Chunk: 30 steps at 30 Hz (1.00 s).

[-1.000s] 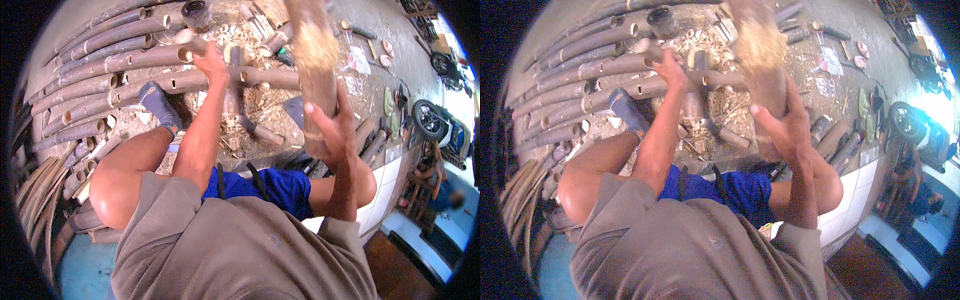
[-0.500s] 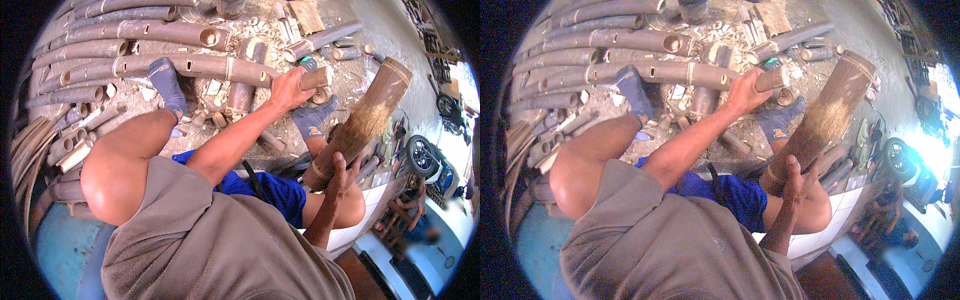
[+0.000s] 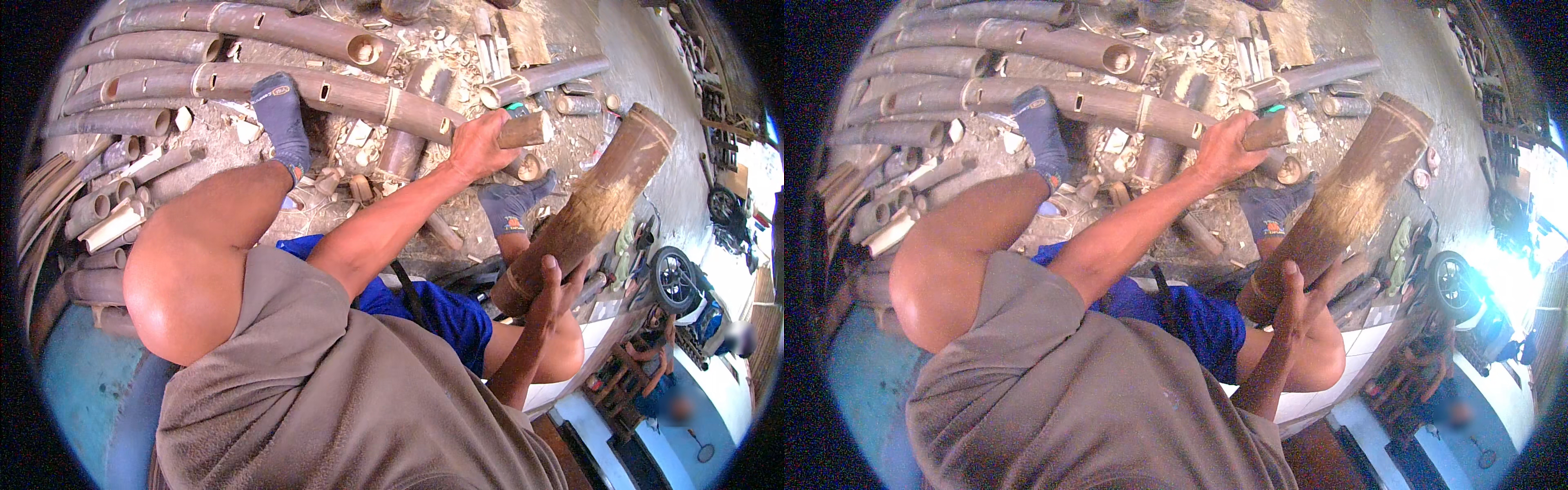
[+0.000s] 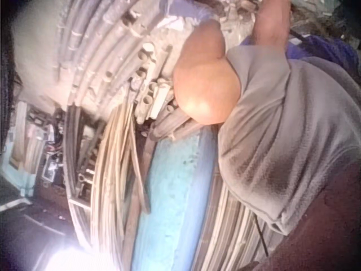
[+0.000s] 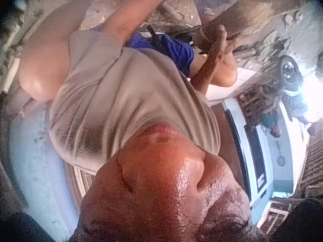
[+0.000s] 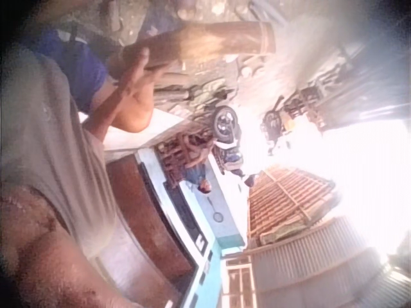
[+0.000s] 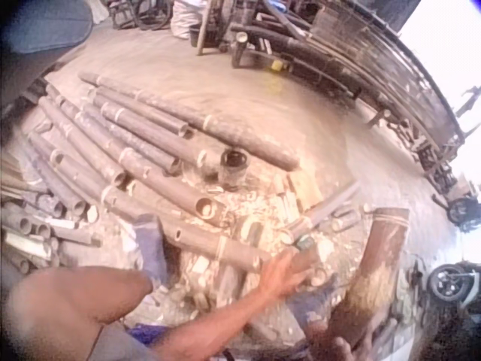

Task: The person sits on the floor and uses a hand saw to cut a notch into a bamboo pole. They then use a wooden mallet to drive a smaller bamboo piece into the notch, repeating the process to assemble a joint. Finally, they lift and inspect the assembled bamboo structure.

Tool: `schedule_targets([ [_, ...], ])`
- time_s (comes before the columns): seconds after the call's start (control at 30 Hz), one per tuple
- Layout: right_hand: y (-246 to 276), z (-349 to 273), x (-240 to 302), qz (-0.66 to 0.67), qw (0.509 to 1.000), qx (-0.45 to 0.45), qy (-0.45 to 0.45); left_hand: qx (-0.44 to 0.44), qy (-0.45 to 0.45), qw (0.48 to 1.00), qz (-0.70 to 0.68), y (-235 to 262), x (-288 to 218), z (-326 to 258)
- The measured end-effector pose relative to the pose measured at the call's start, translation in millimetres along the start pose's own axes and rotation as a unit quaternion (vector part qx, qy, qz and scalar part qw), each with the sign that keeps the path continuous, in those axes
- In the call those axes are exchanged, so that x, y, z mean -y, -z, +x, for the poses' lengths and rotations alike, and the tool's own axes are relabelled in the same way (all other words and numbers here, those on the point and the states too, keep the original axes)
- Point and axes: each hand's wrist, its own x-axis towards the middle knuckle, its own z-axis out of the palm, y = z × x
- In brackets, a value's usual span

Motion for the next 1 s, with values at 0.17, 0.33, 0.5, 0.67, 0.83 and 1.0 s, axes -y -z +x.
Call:
schedule_targets([
  [0.17, -2, 0, 13, 0.019, 1.0, 0.0, 0.004, -0.015, 0.012, 1.0, -0.02, 1, 0, 4],
  [0.33, 0, 12, 30, -0.018, 0.995, -0.003, 0.098, -0.042, 0.06, 0.995, -0.061, 3, -4, 11],
  [0.5, 1, 43, 60, 0.025, 0.981, -0.034, 0.188, -0.061, 0.078, 0.993, -0.067, 0, -3, 17],
  [0.67, -31, 75, 53, -0.331, 0.927, 0.159, 0.072, -0.057, 0.09, 0.991, -0.078, -2, 0, 14],
  [0.83, -13, 100, 102, -0.348, 0.905, 0.051, 0.239, -0.094, 0.092, 0.987, -0.091, 3, 4, 18],
  [1.0, -26, 118, 77, -0.332, 0.927, 0.064, 0.162, -0.068, 0.141, 0.985, -0.071, 3, -1, 26],
])
